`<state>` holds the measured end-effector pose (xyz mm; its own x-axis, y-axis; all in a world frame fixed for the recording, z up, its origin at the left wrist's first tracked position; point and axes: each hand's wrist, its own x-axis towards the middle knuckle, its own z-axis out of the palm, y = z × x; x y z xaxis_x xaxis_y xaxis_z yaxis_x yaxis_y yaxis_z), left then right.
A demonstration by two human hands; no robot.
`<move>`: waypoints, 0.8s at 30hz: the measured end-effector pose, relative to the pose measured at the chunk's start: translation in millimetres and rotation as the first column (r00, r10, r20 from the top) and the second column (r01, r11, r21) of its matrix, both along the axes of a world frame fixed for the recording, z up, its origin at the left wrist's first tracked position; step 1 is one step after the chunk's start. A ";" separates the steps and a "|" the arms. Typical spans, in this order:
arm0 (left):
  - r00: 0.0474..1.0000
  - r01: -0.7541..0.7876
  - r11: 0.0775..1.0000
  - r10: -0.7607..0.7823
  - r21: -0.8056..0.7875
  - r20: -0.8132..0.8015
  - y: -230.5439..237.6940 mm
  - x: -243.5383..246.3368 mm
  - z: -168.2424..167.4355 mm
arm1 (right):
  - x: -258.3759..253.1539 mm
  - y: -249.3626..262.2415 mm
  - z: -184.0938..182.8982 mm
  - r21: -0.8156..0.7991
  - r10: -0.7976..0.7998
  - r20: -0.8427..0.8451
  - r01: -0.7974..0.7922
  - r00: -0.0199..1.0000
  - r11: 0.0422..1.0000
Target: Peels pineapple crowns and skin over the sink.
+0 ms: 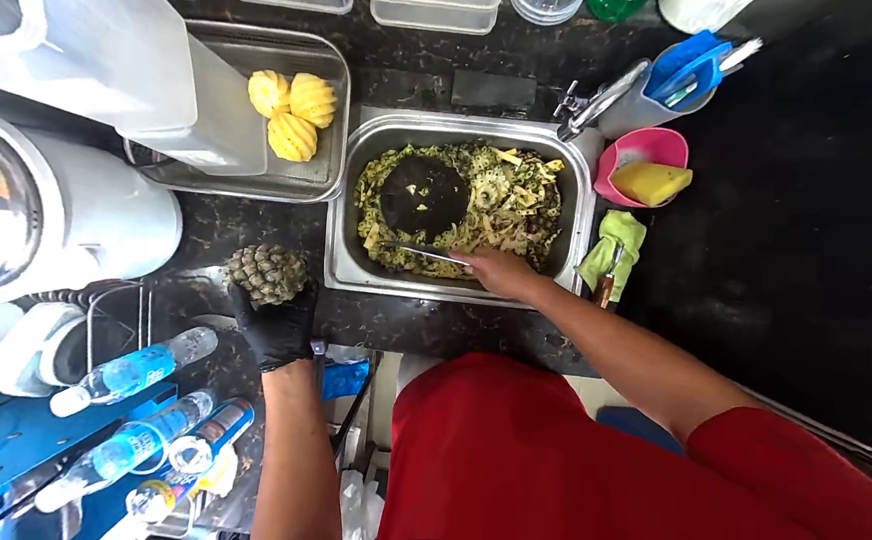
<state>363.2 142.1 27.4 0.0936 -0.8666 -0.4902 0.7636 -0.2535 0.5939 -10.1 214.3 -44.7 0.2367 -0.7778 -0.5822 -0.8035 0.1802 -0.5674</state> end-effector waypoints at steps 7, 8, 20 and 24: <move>1.000 0.024 0.998 -0.023 -0.066 0.013 4.0 0.3 2.9 | -14.1 -24.5 -21.0 -0.085 -0.296 -0.142 0.286 0.945 0.954; 1.000 0.027 0.997 -0.027 -0.075 -0.001 4.2 -0.6 1.6 | -10.1 -22.5 -22.5 -0.074 -0.270 -0.125 0.262 0.955 0.962; 0.989 0.148 0.988 -0.147 -0.042 0.016 1.4 -10.3 -4.8 | -45.0 -7.9 15.6 0.173 0.187 -0.031 -0.179 0.982 0.969; 0.960 0.264 0.964 -0.262 -0.010 0.103 -5.3 -25.0 -6.4 | -58.0 -4.2 23.9 0.066 -0.107 0.026 0.105 0.994 0.992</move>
<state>338.3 136.8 21.0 -0.0914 -0.8785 -0.4690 0.6084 -0.4221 0.6721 -68.0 210.2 -20.8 0.1725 -0.7606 -0.6259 -0.7612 0.3003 -0.5747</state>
